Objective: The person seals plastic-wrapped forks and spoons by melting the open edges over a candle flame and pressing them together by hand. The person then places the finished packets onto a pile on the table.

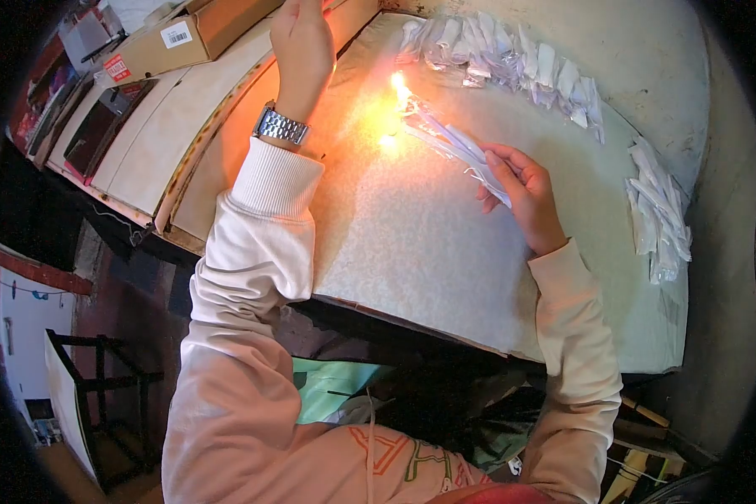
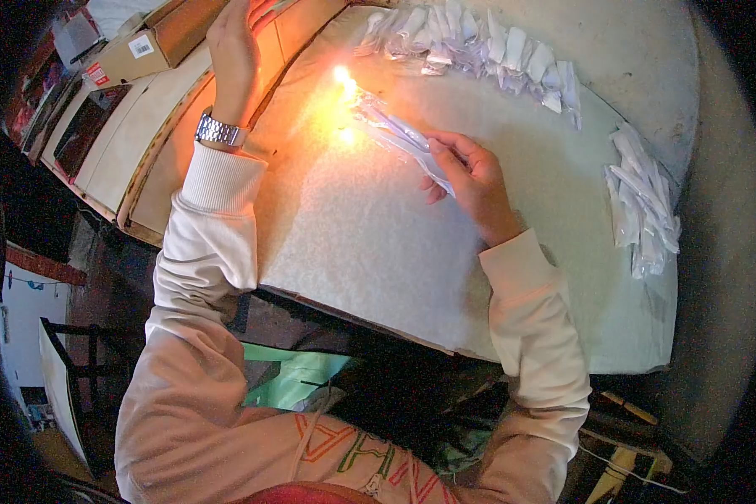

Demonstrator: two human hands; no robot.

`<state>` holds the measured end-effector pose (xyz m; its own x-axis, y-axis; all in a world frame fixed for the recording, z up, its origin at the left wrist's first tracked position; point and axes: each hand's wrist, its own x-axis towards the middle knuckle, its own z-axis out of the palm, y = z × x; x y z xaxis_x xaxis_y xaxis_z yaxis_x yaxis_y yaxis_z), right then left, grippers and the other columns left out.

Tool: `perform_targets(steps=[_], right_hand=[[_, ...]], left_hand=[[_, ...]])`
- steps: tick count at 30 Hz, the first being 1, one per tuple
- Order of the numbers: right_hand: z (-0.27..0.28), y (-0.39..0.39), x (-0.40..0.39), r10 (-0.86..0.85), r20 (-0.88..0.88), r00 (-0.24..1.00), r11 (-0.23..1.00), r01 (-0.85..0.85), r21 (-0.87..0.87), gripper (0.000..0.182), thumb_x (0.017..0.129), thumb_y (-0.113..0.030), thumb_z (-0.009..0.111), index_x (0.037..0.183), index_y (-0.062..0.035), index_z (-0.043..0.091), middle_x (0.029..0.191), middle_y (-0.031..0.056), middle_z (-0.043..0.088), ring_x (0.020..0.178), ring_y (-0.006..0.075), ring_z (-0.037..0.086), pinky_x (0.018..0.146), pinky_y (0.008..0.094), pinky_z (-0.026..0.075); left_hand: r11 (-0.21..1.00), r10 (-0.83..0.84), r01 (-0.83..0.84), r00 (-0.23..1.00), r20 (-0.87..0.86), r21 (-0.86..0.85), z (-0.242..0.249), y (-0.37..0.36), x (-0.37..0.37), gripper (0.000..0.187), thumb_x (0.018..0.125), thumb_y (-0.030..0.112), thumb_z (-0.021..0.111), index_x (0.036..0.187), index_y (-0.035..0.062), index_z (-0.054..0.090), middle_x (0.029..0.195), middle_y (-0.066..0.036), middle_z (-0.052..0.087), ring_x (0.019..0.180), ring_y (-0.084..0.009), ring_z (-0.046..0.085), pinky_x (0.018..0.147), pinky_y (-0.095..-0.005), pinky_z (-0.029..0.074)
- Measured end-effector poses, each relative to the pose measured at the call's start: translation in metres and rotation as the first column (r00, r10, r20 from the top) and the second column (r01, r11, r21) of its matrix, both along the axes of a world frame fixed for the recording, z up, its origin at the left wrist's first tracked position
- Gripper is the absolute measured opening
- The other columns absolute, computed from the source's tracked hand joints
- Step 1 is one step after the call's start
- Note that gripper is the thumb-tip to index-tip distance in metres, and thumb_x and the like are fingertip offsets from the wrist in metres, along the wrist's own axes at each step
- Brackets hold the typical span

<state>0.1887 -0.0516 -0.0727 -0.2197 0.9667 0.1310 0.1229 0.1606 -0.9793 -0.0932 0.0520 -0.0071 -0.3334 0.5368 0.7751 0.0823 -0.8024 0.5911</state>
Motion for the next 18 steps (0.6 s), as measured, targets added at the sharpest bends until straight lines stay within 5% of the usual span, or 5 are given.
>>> perform_targets(steps=[18], right_hand=[[-0.0028, 0.0017, -0.0061, -0.016, -0.002, 1.000, 1.000, 0.016, 0.013, 0.032, 0.092, -0.024, 0.055, 0.112, 0.0015, 0.059, 0.080, 0.0070, 0.063, 0.061, 0.0120, 0.060, 0.050, 0.0257, 0.049]], left_hand=[[0.999, -0.053, 0.053, 0.997, 0.059, 0.010, 0.0013, -0.0011, 0.0036, 0.037, 0.096, 0.025, 0.046, 0.108, -0.0066, 0.061, 0.106, -0.013, 0.064, 0.102, -0.0168, 0.057, 0.092, -0.0286, 0.041]])
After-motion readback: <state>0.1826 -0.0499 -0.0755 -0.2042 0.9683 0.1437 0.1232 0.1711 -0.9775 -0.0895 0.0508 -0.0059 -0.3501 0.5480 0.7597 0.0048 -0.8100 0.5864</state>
